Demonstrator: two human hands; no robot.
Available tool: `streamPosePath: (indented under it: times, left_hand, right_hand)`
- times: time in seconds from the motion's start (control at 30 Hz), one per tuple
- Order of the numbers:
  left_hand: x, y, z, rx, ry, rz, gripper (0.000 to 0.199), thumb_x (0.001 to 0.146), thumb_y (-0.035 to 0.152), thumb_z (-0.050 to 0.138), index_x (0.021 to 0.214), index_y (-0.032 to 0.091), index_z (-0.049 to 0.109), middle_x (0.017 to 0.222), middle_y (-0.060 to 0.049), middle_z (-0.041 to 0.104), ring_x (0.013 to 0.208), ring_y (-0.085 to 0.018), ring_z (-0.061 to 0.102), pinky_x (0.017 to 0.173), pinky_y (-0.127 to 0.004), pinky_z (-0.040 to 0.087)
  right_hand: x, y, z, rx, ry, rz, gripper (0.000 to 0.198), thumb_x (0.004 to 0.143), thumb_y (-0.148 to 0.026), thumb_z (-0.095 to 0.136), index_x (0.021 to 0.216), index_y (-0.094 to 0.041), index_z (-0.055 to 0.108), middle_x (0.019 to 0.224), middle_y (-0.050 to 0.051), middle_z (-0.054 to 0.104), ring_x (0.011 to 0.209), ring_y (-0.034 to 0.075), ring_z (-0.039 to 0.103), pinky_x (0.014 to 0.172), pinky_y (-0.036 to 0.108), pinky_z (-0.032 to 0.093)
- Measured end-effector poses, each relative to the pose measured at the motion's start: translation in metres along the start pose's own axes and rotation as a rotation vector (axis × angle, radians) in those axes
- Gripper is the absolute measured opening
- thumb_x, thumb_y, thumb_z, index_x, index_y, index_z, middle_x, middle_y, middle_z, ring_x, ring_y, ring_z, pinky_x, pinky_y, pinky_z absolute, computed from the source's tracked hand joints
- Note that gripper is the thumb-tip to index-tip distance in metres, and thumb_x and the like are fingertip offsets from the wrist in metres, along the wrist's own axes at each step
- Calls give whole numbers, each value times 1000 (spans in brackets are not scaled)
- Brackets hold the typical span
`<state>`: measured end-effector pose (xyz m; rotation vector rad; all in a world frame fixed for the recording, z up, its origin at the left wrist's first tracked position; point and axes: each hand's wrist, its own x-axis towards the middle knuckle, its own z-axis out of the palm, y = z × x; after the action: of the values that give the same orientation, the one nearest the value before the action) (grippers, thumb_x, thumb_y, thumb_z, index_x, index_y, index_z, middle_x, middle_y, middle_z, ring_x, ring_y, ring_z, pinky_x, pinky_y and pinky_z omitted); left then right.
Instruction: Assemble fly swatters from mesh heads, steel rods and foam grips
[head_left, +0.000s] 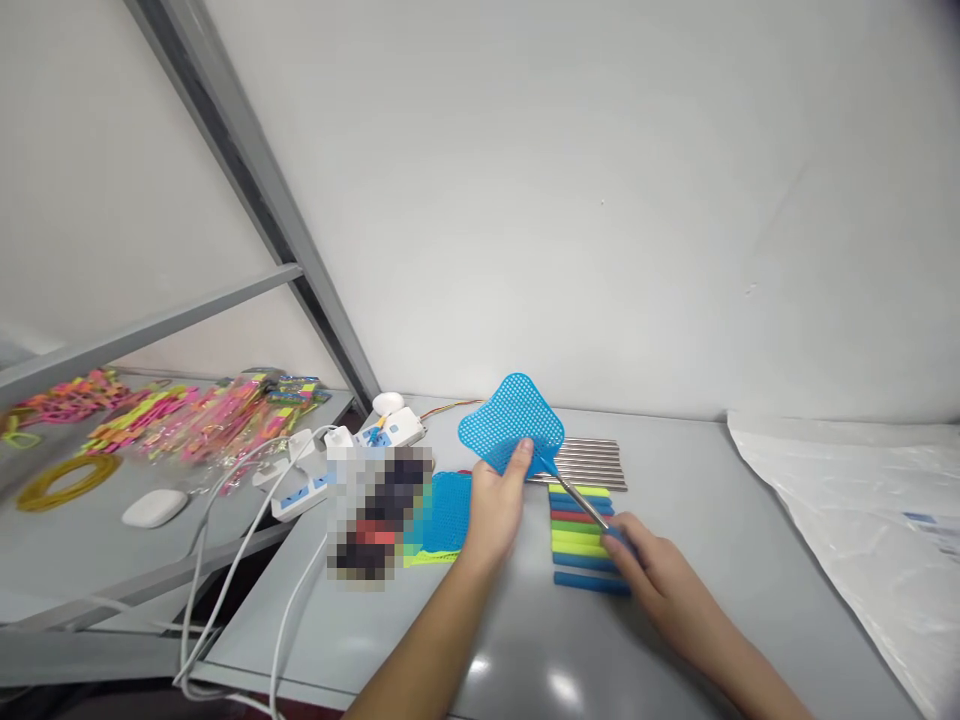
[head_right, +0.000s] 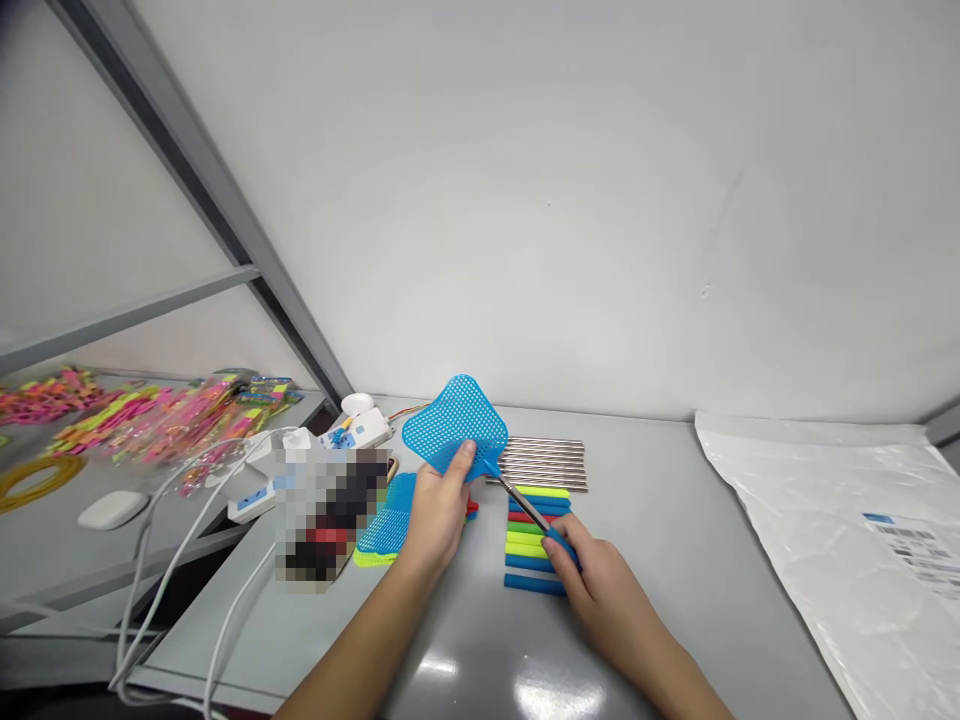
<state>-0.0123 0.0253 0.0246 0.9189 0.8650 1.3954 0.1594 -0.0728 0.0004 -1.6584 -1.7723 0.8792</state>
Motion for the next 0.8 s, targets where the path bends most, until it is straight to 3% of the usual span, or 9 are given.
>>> streamPosePath:
  times: [0.13,0.23,0.33,0.43,0.5,0.67,0.8]
  left_hand:
    - [-17,-14,11,194,-289,-53,27,85,39,62,94,15,69,93,-10,72,91,-22,65,83,-33,49]
    - [-30,-21,18,342,-429,-27,29,90,35,55,114,21,61,108,-9,68,101,-23,62,84,-35,48]
    - [-37,-25,18,611,-536,177,25,91,29,51,114,24,60,110,-8,65,104,-24,58,91,-40,45]
    - [-35,-27,16,790,-657,426,23,90,23,51,111,23,61,107,-9,64,104,-26,53,92,-44,42]
    - [-32,-30,15,828,-689,490,21,90,21,50,108,23,61,105,-9,65,101,-25,53,90,-43,44]
    - [-23,-35,14,850,-647,525,16,91,19,49,97,23,63,100,-7,66,98,-24,55,87,-41,46]
    - [-20,-37,12,877,-634,548,14,91,19,50,94,22,63,99,-7,66,96,-23,55,86,-41,46]
  right_hand:
    - [-17,21,-4,-10,192,40,27,97,-44,34,103,-24,51,78,1,64,67,18,59,62,27,45]
    - [-32,45,-11,-73,410,242,36,96,-48,33,117,-23,47,66,-1,62,60,19,60,57,27,45]
    - [-38,65,-22,-202,536,472,40,94,-50,32,119,-22,46,68,2,65,57,22,62,52,28,44]
    - [-34,73,-31,-326,538,583,37,95,-48,29,112,-21,46,75,6,68,60,24,64,53,30,42]
    - [-28,72,-32,-384,517,595,34,96,-46,25,107,-21,45,73,6,66,61,25,63,54,31,41]
    - [-22,72,-24,-510,498,527,27,98,-40,26,92,-22,45,91,7,62,73,22,61,59,30,40]
    - [-19,76,-22,-574,490,538,21,98,-35,29,91,-22,44,87,5,57,78,22,58,58,28,36]
